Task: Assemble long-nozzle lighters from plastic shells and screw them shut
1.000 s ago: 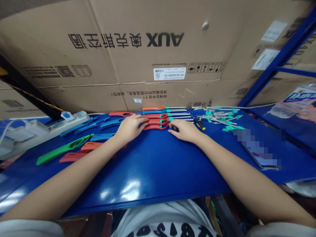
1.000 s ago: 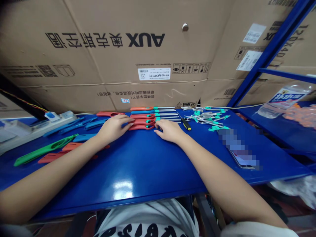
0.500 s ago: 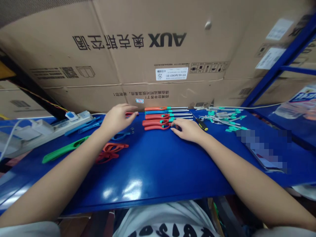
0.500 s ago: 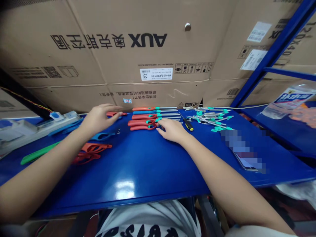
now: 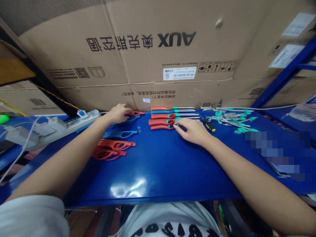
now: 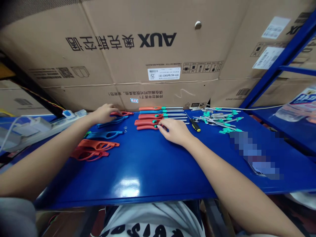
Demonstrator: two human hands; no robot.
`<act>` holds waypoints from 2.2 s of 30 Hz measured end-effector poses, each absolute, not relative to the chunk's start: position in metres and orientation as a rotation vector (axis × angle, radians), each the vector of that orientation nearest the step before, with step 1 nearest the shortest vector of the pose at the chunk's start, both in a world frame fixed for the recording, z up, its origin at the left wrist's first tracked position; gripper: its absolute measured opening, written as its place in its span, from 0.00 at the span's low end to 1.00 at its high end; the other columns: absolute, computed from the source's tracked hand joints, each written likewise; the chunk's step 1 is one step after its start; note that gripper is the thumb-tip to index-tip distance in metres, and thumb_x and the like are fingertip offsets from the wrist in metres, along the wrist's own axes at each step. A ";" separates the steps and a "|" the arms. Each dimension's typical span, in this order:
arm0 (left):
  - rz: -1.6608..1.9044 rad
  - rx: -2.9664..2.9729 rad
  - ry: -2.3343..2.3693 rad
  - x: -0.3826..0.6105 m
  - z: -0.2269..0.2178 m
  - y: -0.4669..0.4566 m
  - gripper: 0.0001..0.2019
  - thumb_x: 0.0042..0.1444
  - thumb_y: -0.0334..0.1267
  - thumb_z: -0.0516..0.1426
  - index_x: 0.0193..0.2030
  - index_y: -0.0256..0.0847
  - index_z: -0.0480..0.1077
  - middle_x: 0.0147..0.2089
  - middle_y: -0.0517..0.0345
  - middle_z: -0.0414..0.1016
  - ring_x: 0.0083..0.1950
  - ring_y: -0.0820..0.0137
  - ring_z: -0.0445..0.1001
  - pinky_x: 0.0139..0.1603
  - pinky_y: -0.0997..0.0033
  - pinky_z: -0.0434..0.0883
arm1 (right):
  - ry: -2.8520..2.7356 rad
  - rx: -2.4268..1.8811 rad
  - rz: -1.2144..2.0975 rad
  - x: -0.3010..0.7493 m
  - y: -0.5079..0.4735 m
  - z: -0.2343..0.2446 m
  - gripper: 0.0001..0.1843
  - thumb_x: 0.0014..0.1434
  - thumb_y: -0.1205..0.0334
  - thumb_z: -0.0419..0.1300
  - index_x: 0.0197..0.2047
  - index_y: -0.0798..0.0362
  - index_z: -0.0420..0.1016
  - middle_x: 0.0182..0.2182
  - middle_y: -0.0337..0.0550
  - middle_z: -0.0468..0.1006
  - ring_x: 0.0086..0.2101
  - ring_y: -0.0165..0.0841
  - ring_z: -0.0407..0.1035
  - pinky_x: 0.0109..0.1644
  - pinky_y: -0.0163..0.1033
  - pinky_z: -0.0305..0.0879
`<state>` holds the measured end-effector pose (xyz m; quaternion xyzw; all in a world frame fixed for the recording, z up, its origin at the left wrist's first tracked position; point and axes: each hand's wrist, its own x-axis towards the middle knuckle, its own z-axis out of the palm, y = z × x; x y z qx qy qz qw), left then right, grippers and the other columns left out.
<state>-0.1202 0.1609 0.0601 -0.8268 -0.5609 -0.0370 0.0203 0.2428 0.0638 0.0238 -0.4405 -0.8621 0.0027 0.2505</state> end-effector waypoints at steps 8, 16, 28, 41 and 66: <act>0.074 -2.550 -1.663 -0.117 0.062 0.186 0.11 0.55 0.37 0.62 0.45 0.45 0.81 0.51 0.47 0.73 0.56 0.52 0.68 0.55 0.59 0.65 | -2.361 -1.200 -0.003 0.245 0.064 0.022 0.13 0.69 0.57 0.54 0.43 0.51 0.79 0.39 0.42 0.84 0.36 0.36 0.76 0.35 0.37 0.58; -0.225 -2.597 -1.574 -0.119 0.071 0.182 0.10 0.59 0.40 0.58 0.41 0.41 0.79 0.45 0.50 0.74 0.50 0.59 0.72 0.50 0.62 0.68 | -2.363 -1.154 -0.015 0.245 0.063 0.025 0.13 0.69 0.57 0.54 0.44 0.51 0.79 0.40 0.43 0.84 0.38 0.36 0.77 0.37 0.38 0.61; -0.913 -2.816 -1.368 -0.059 0.092 0.063 0.09 0.68 0.44 0.52 0.40 0.42 0.65 0.41 0.56 0.72 0.42 0.66 0.73 0.46 0.64 0.73 | -2.229 -1.115 -0.075 0.251 0.057 0.044 0.16 0.71 0.55 0.51 0.48 0.52 0.78 0.46 0.48 0.83 0.43 0.39 0.77 0.42 0.39 0.66; -0.558 -3.255 -1.271 0.000 0.020 0.020 0.12 0.64 0.35 0.60 0.53 0.42 0.67 0.54 0.50 0.75 0.54 0.61 0.76 0.54 0.63 0.73 | -2.609 -0.807 0.680 0.239 0.029 0.046 0.14 0.62 0.57 0.64 0.48 0.52 0.69 0.42 0.42 0.75 0.34 0.29 0.67 0.38 0.35 0.66; -0.436 -2.923 -1.446 -0.020 0.014 0.015 0.18 0.66 0.39 0.58 0.60 0.36 0.66 0.58 0.42 0.74 0.60 0.54 0.73 0.60 0.53 0.71 | -2.796 -0.959 0.143 0.251 0.040 0.025 0.15 0.73 0.56 0.50 0.42 0.53 0.74 0.41 0.45 0.73 0.33 0.31 0.69 0.35 0.37 0.60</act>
